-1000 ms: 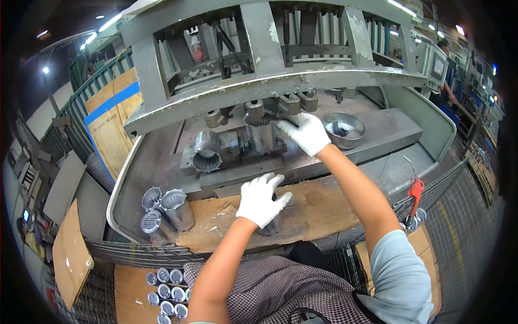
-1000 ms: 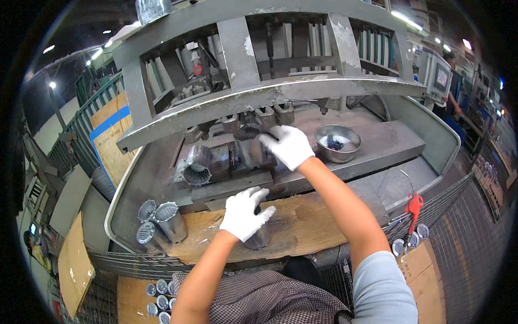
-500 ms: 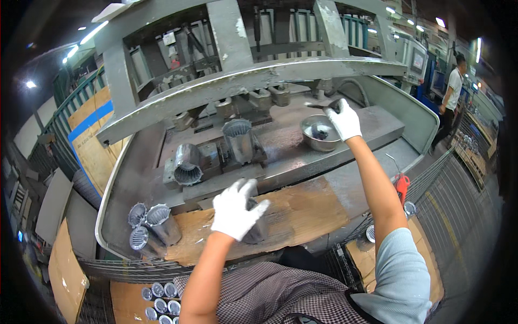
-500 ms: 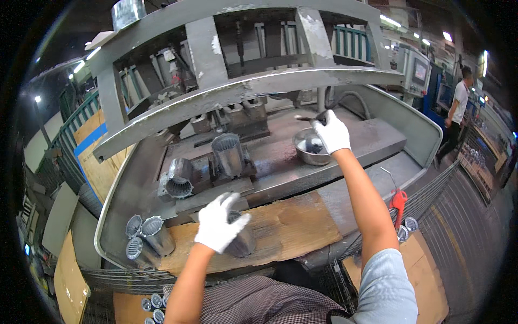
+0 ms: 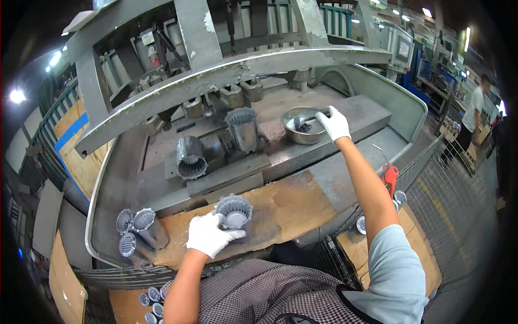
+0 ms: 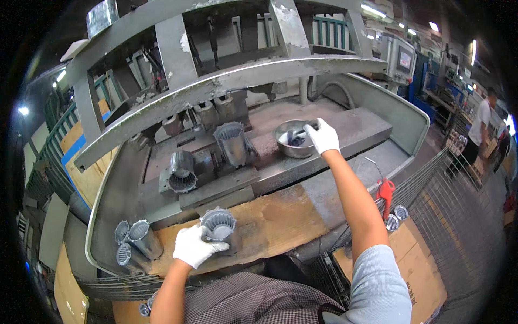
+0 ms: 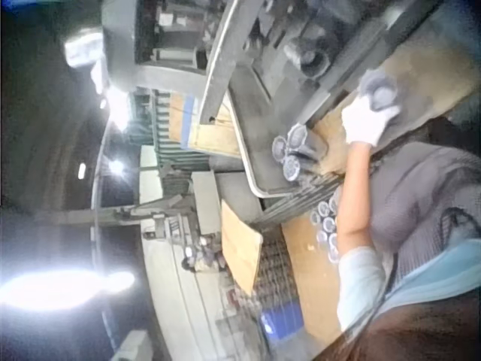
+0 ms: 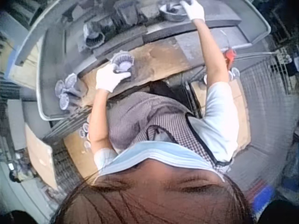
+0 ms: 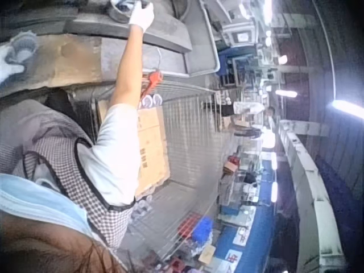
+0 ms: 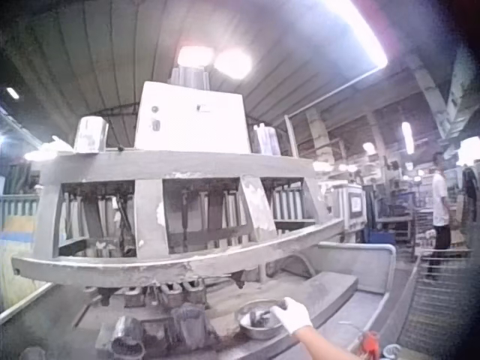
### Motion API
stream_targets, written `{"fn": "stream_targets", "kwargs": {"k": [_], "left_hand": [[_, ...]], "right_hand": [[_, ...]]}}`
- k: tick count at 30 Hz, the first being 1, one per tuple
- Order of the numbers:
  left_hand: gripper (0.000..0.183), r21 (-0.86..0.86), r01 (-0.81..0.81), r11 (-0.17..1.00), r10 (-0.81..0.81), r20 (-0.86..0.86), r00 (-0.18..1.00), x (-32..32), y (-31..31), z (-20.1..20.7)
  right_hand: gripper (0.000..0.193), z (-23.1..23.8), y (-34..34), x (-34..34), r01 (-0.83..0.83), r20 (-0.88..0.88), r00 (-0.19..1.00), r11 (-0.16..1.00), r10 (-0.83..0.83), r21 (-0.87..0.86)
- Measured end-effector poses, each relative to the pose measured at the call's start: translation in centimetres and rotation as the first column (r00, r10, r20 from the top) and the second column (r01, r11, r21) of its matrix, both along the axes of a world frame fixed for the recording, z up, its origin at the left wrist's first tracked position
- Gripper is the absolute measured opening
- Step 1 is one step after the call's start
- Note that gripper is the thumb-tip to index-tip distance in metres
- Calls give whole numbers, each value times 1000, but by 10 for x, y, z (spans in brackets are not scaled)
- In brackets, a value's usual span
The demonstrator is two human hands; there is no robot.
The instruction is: The person cleans cast metal parts with a compressed air gun, then sorts them onto a cardboard sheet inside a metal crate.
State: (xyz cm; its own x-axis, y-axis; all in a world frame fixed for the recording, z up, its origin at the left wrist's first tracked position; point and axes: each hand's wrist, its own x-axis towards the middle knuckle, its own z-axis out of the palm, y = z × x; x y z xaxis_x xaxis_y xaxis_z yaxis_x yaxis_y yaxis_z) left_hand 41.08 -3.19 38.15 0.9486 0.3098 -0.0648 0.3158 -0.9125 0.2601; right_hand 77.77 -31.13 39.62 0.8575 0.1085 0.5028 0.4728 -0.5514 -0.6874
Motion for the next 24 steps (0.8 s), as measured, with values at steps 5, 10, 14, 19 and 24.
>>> {"fn": "stream_targets", "kwargs": {"k": [5, 10, 14, 19, 24], "left_hand": [[51, 357, 249, 900, -362, 296, 884, -13, -19, 18], [41, 433, 319, 843, -514, 476, 713, -28, -24, 34], [46, 397, 394, 829, -554, 486, 676, -37, -25, 40], [48, 323, 510, 797, -602, 490, 631, -41, -34, 47], [46, 246, 576, 779, -602, 551, 578, -44, -39, 46]], "right_hand": [[75, -44, -13, -25, 50, -146, 986, 979, -80, -196], [65, -64, -20, -130, 10, -28, 1000, 991, -7, 133], [56, -91, -13, -206, -224, -261, 923, 945, 284, 236], [48, -87, -2, -263, -296, -535, 600, 787, 594, 541], [85, -99, 20, -286, -127, -285, 158, 305, 946, 944]]}}
